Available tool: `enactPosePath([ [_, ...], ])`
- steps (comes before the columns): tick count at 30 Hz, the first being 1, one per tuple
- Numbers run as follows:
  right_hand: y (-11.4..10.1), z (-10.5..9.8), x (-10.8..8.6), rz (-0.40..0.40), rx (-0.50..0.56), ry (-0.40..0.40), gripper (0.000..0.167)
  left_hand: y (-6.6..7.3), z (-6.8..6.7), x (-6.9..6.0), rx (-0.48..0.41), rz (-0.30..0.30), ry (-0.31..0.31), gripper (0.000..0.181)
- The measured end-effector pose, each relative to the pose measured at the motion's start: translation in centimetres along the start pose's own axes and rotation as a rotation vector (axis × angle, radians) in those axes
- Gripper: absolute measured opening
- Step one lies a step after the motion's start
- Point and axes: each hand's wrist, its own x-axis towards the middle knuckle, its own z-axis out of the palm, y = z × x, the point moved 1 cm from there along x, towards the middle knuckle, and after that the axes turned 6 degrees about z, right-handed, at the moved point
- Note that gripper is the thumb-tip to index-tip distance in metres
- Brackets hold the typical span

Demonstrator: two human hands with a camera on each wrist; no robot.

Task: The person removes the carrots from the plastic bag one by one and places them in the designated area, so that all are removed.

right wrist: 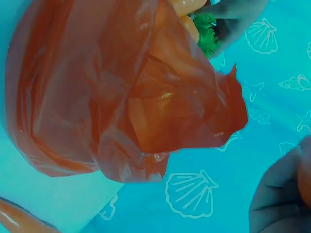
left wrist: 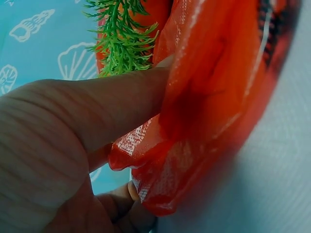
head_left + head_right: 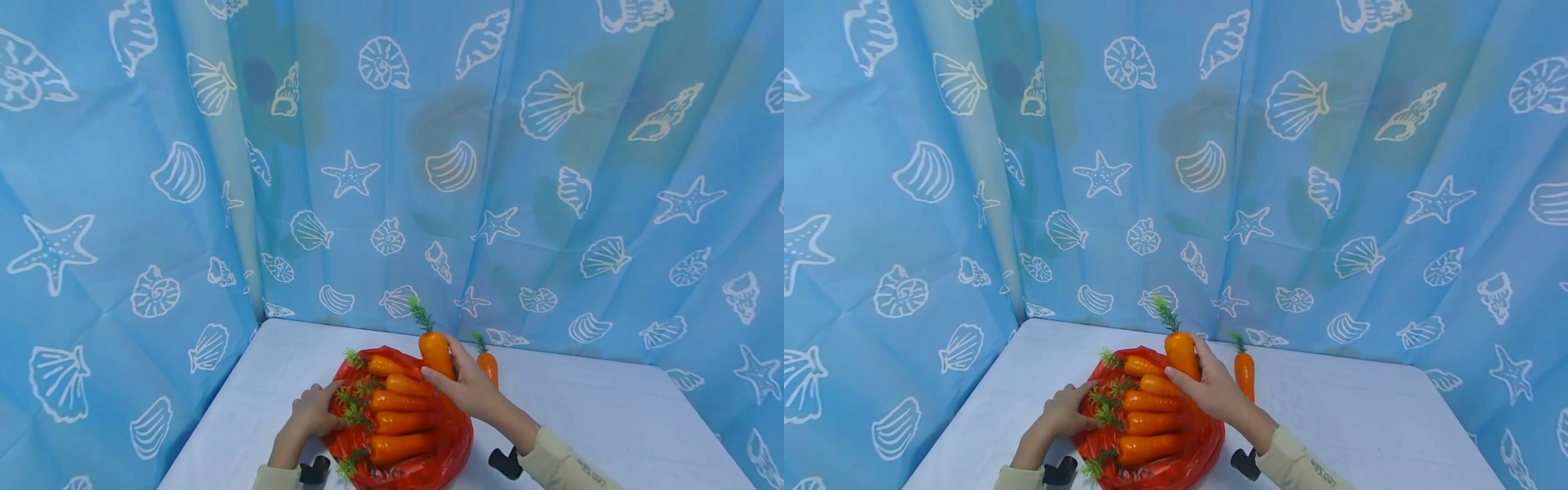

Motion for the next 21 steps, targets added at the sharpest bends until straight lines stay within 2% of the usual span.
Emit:
enactPosePath([
  [6,0.4,-0.8,0.0,0.083,-0.042,0.057,0.068,0.2,-0.1,-0.2,0.004,-0.008,-0.002,0.077],
  [13,1.3,-2.0,-0.2,0.108,-0.076,0.108,0.064,0.2,-0.1,-0.2,-0.001,-0.037,-0.014,0.079],
  [21,2.9,-3.1,-0.3,0.165,-0.106,0.16,0.068,0.3,0.0,-0.2,0.011,-0.035,-0.023,0.078],
])
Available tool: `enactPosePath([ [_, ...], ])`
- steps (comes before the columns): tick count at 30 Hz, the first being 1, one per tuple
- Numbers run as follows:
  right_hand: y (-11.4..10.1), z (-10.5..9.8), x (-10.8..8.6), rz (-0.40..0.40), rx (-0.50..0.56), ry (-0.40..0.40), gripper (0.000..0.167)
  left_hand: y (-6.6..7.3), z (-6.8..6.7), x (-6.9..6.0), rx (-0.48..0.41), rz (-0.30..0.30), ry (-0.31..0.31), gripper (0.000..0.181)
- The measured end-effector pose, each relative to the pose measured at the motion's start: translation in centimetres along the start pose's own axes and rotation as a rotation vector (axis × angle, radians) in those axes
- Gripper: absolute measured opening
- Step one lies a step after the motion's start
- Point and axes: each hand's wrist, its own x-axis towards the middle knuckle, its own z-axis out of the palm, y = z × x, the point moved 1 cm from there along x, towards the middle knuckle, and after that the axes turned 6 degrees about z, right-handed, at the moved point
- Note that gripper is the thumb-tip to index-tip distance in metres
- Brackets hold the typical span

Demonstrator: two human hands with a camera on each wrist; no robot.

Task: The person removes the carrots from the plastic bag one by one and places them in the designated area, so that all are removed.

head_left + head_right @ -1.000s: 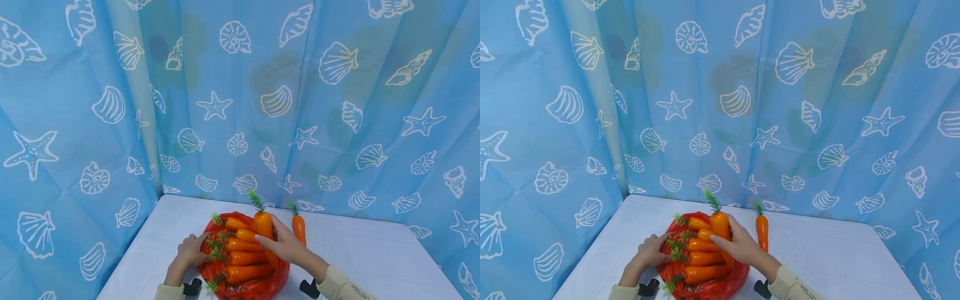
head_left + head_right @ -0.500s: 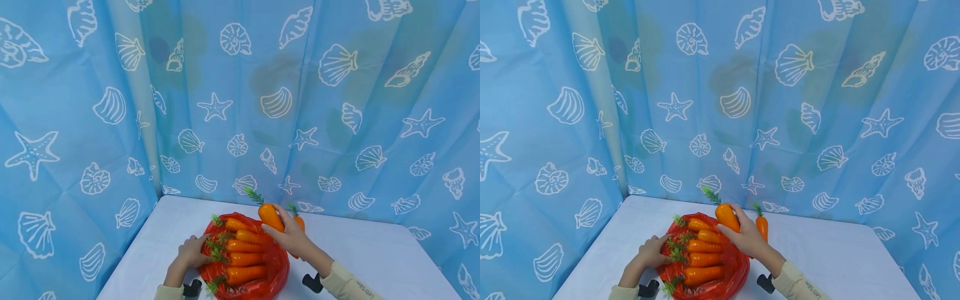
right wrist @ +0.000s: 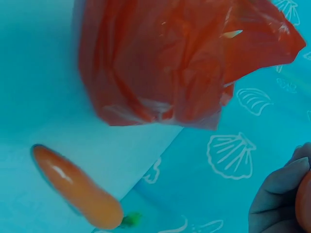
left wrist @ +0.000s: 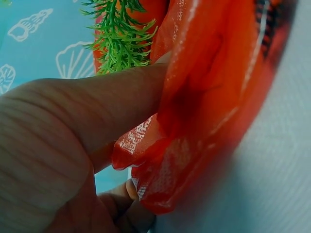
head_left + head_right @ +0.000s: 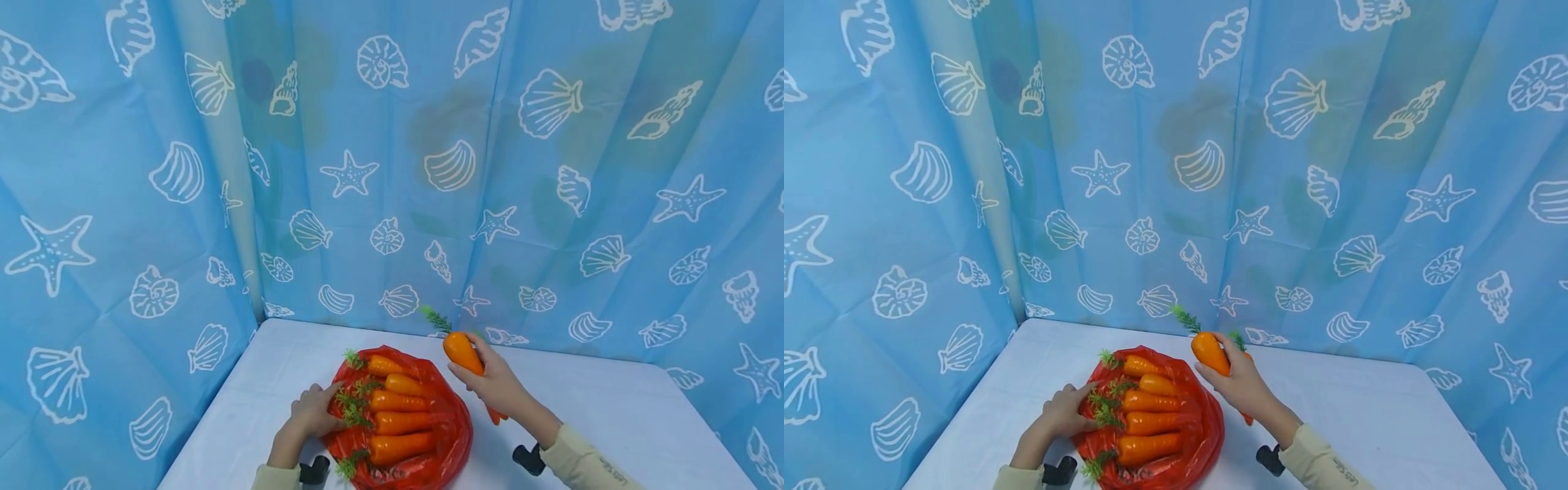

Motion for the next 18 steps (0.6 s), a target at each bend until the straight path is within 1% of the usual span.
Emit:
enactPosePath([
  [8,1.5,-1.2,0.2,0.047,-0.022,0.051,0.073,0.1,-0.4,0.1,0.005,0.005,-0.017,0.078],
  [13,2.4,-2.3,0.1,0.039,-0.068,0.089,0.074,0.0,-0.5,0.1,0.005,0.015,-0.018,0.077],
  [18,3.3,-3.3,0.1,0.035,-0.077,0.107,0.07,0.1,-0.3,0.1,-0.008,0.014,-0.017,0.078],
])
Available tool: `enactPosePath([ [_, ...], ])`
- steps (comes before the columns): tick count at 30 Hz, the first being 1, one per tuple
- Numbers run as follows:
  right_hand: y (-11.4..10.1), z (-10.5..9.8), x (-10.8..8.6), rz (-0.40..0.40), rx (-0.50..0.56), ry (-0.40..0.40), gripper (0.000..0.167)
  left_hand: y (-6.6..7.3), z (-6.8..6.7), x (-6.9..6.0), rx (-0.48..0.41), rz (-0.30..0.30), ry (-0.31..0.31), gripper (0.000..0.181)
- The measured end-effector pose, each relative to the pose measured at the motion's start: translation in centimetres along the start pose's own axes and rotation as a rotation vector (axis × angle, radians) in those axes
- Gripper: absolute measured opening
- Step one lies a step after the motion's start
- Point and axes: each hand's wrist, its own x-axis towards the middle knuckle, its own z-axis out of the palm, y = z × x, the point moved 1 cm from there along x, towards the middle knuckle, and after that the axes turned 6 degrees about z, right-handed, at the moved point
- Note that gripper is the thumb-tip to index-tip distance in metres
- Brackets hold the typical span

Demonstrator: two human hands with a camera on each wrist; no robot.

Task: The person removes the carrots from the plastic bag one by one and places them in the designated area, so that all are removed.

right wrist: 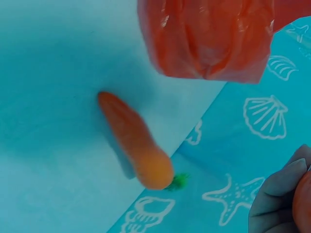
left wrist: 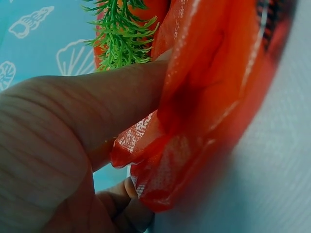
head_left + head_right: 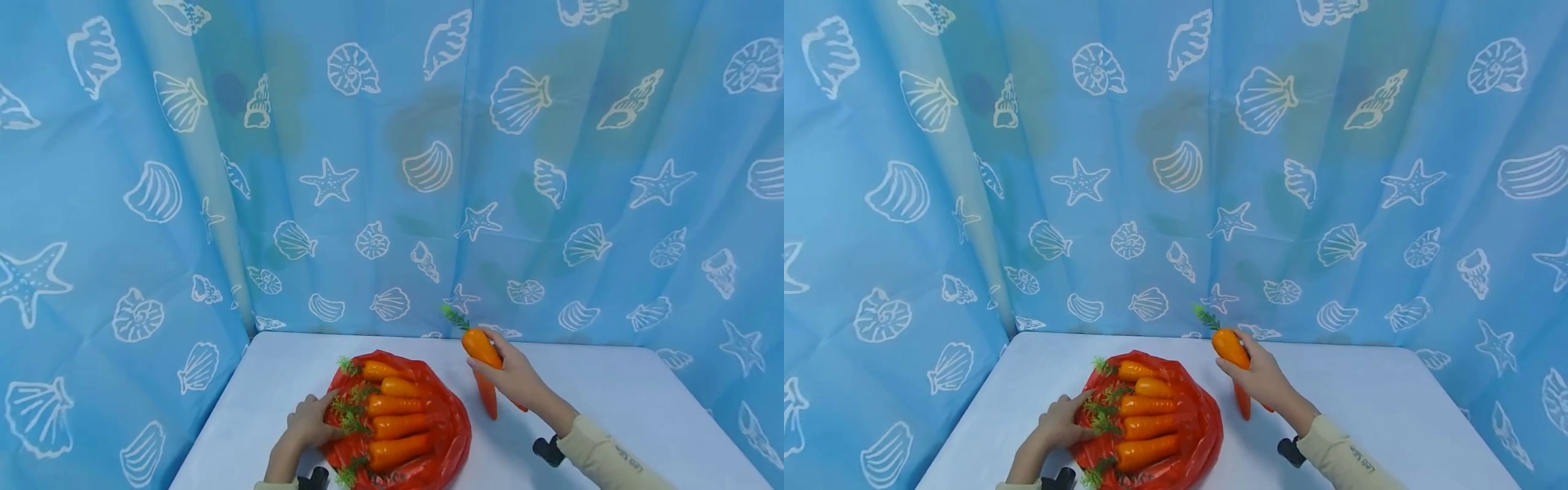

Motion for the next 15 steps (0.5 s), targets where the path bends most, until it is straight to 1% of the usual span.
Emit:
enactPosePath([
  [3,0.5,-0.4,0.0,0.003,-0.011,0.0,0.071,0.1,0.4,-0.2,-0.009,-0.009,0.009,0.079],
  [6,1.1,-0.8,0.0,0.024,-0.006,0.017,0.072,0.1,0.5,-0.2,-0.009,0.006,0.015,0.079],
  [9,1.8,-1.1,0.0,0.042,-0.012,0.017,0.075,0.0,0.5,-0.2,-0.015,0.003,0.015,0.08],
  [12,2.3,-1.5,0.1,0.067,-0.02,0.033,0.073,-0.2,0.2,-0.1,-0.009,0.006,0.007,0.08],
  [15,3.1,-1.8,0.0,0.087,-0.057,0.066,0.073,-0.4,0.1,-0.1,0.001,0.026,-0.007,0.08],
])
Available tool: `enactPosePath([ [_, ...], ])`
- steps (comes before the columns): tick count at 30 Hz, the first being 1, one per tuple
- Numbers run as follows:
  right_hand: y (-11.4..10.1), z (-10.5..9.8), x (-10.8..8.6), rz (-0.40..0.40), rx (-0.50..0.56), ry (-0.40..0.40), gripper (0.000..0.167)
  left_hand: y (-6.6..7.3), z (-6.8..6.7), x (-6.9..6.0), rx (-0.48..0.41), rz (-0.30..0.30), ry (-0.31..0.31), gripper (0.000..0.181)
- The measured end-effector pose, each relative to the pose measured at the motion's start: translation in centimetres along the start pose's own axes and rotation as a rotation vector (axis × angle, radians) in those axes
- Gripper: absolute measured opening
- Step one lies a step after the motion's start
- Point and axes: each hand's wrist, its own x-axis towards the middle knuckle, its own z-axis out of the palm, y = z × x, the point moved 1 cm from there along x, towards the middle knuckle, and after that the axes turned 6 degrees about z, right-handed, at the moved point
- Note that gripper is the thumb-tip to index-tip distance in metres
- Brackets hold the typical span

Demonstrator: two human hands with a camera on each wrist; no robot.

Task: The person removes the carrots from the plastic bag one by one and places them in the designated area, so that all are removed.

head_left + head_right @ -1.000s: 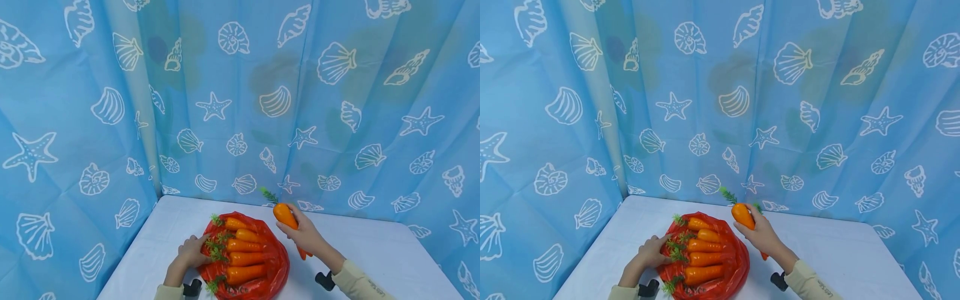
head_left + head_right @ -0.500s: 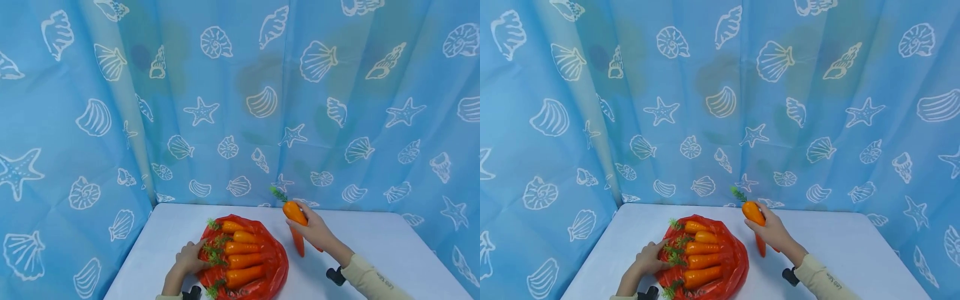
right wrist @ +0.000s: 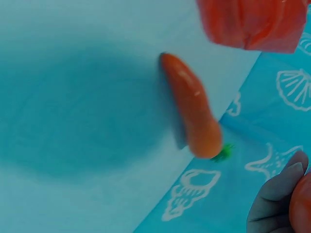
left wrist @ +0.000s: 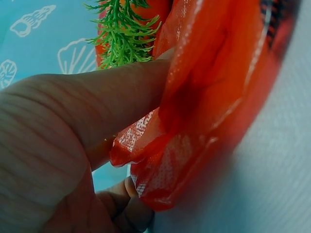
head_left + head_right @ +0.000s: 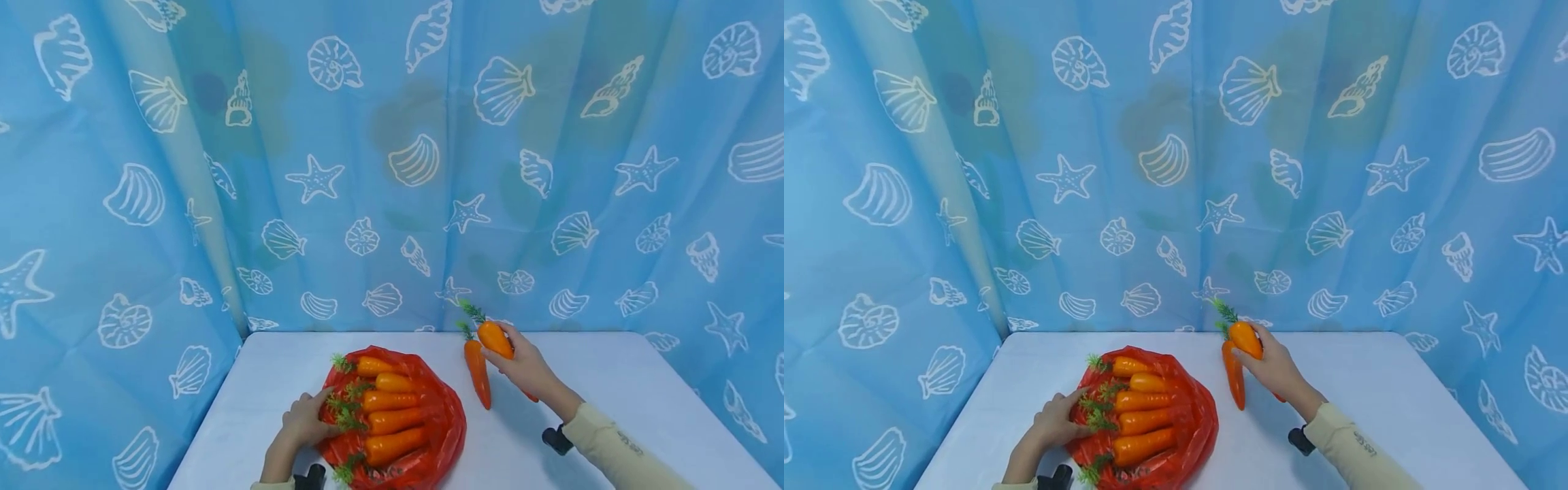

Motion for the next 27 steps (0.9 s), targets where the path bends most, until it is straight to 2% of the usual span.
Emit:
enactPosePath([
  [4,0.9,-0.7,0.3,0.004,-0.072,0.056,0.072,0.1,-0.1,0.2,-0.003,0.001,0.0,0.081],
  [9,2.3,-0.8,0.5,0.034,-0.113,0.121,0.07,0.0,0.0,0.3,0.008,0.002,-0.006,0.081],
  [12,3.1,-0.8,0.3,0.064,-0.113,0.124,0.071,-0.1,0.3,0.4,0.022,0.014,-0.005,0.08],
  [19,3.4,-0.8,0.5,0.091,-0.115,0.117,0.072,0.1,0.7,0.9,0.02,0.032,0.023,0.081],
  [27,4.0,0.1,0.7,0.102,-0.126,0.096,0.071,-0.2,0.4,0.6,0.023,0.0,0.003,0.081],
])
